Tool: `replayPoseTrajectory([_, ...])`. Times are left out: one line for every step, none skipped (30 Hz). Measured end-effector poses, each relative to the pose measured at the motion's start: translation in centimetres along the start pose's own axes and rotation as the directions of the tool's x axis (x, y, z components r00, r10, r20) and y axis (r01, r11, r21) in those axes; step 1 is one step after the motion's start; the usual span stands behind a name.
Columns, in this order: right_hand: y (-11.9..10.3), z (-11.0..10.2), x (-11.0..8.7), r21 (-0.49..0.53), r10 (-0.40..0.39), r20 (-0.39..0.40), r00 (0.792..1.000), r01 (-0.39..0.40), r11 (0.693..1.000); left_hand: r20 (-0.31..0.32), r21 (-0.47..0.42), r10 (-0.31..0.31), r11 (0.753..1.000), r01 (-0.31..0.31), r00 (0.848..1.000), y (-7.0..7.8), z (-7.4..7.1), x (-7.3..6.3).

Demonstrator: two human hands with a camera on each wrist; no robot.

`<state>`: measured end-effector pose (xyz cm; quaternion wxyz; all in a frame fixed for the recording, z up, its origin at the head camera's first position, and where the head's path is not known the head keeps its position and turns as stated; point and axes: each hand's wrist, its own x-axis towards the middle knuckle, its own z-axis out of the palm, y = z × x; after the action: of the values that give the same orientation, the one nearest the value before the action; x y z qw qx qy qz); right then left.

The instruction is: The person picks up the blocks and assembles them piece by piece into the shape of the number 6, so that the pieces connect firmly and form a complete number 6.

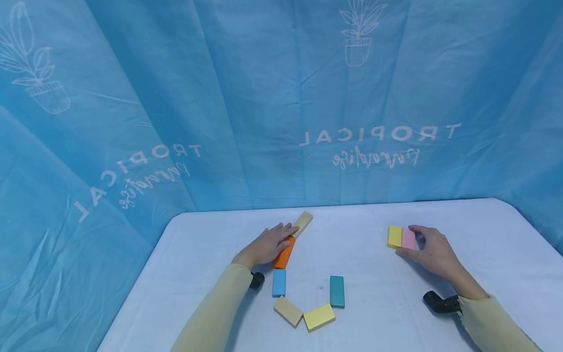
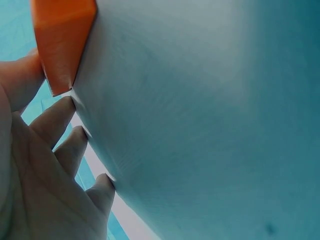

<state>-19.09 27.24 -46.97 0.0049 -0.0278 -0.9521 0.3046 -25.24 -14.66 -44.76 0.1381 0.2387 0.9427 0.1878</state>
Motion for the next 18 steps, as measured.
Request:
replayPoseTrajectory([0.00,0.04,0.02,-0.002,0.000,-0.004,1.000,0.000,1.000,0.000,0.004,0.000,1.000,0.000,1.000,-0.03,0.01,0.03])
replayPoseTrajectory([-0.03,0.09,0.03,-0.005,-0.001,-0.009,1.000,0.001,1.000,0.001,0.007,-0.001,1.000,0.000,1.000,-0.04,0.03,0.06])
replayPoseTrajectory([-0.04,0.15,0.04,-0.008,-0.003,-0.014,1.000,0.003,1.000,0.002,0.007,-0.001,1.000,0.001,1.000,-0.05,0.04,0.07])
replayPoseTrajectory([-0.07,0.19,0.04,-0.009,-0.003,-0.019,1.000,0.003,1.000,0.002,0.006,0.000,1.000,0.000,1.000,-0.05,0.03,0.07])
replayPoseTrajectory([-0.09,0.22,0.03,-0.010,-0.005,-0.024,1.000,0.004,1.000,0.002,0.003,0.000,1.000,0.000,1.000,-0.04,0.02,0.08])
replayPoseTrajectory([-0.09,0.24,0.03,-0.010,-0.005,-0.027,1.000,0.004,1.000,0.003,0.002,0.001,1.000,-0.001,1.000,-0.03,0.01,0.09])
replayPoseTrajectory([-0.09,0.24,0.01,-0.011,-0.004,-0.028,1.000,0.004,1.000,0.004,0.002,0.001,1.000,-0.001,1.000,-0.02,-0.01,0.09])
replayPoseTrajectory([-0.11,0.25,-0.02,-0.012,-0.003,-0.030,1.000,0.003,1.000,0.005,-0.001,0.002,1.000,-0.002,1.000,0.01,-0.02,0.08])
replayPoseTrajectory([-0.12,0.24,-0.03,-0.013,-0.002,-0.031,1.000,0.002,1.000,0.006,-0.004,0.002,1.000,-0.002,1.000,0.02,-0.04,0.07])
replayPoseTrajectory([-0.13,0.20,-0.06,-0.016,0.000,-0.031,1.000,-0.001,1.000,0.006,-0.006,0.002,1.000,-0.002,1.000,0.04,-0.04,0.06])
replayPoseTrajectory([-0.14,0.16,-0.09,-0.018,0.002,-0.031,1.000,-0.003,1.000,0.007,-0.007,0.002,1.000,-0.002,1.000,0.05,-0.05,0.05])
replayPoseTrajectory([-0.15,0.11,-0.12,-0.020,0.006,-0.030,1.000,-0.007,1.000,0.007,-0.007,0.001,1.000,-0.001,1.000,0.05,-0.04,0.04])
replayPoseTrajectory([-0.18,0.07,-0.14,-0.022,0.010,-0.030,0.999,-0.011,1.000,0.008,-0.006,0.000,1.000,0.000,1.000,0.05,-0.05,0.04])
replayPoseTrajectory([-0.21,-0.01,-0.16,-0.021,0.017,-0.029,0.999,-0.017,1.000,0.007,-0.007,-0.001,1.000,0.001,1.000,0.07,-0.05,0.02])
replayPoseTrajectory([-0.24,-0.09,-0.18,-0.022,0.022,-0.027,0.999,-0.023,1.000,0.007,-0.007,-0.001,1.000,0.001,1.000,0.07,-0.06,0.00])
replayPoseTrajectory([-0.28,-0.17,-0.18,-0.022,0.027,-0.026,0.999,-0.027,0.999,0.005,-0.005,0.001,1.000,-0.001,1.000,0.08,-0.06,-0.01])
replayPoseTrajectory([-0.33,-0.26,-0.18,-0.021,0.029,-0.026,0.999,-0.030,0.999,0.004,-0.002,0.001,1.000,-0.001,1.000,0.08,-0.06,-0.02])
replayPoseTrajectory([-0.37,-0.37,-0.17,-0.022,0.033,-0.025,0.999,-0.033,0.999,0.003,0.000,0.001,1.000,-0.001,1.000,0.07,-0.07,-0.03])
